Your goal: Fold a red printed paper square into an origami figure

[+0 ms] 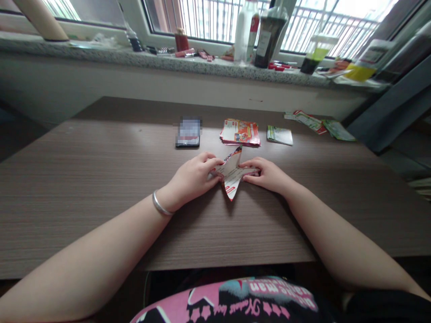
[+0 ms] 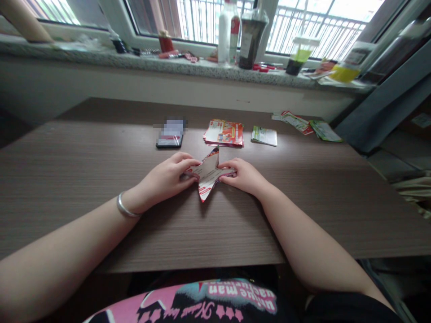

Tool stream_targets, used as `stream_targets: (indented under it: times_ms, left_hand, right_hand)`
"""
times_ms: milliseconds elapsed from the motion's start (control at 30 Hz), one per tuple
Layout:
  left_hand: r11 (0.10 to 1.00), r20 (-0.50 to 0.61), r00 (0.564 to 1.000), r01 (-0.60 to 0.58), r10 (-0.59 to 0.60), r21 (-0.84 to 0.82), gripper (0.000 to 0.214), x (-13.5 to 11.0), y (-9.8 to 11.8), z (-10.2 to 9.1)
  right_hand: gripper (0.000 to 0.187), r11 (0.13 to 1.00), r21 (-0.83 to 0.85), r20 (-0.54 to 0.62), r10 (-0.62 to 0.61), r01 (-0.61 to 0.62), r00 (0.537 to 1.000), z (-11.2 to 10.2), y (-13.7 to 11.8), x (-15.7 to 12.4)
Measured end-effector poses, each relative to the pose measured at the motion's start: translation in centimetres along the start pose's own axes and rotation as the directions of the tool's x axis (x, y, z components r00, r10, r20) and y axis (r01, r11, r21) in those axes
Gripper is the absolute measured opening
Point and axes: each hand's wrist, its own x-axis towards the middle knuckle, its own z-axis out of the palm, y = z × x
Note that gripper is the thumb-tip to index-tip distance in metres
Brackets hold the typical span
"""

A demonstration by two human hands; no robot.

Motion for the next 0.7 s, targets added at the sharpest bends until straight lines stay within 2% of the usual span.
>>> stream_targets:
  times_ms: [267, 500, 700]
  left_hand:
    - [0.985, 0.113, 0.979, 0.170, -0.170, 0.003, 0.037, 0.3, -0.1, -0.5]
    - [0.913, 0.162, 0.944, 0.322, -0.288, -0.250, 0.037, 0.3, -0.3, -0.1]
    - [0.772, 0.228, 0.911, 0.411, -0.342, -0.485, 0.037, 0.4, 0.2, -0.2]
  right_hand:
    - [0.034, 0.974, 0.129, 0.015, 0.185, -0.186, 0.983, 0.0, -0.5, 0.0]
    - [0.033, 0.903, 0.316, 0.048, 0.292, -0.292, 0.955, -0.2, -1.2, 0.0]
    - [0.035, 0.786, 0.512, 0.082, 0.356, -0.346, 0.931, 0.1, -2.1, -0.1]
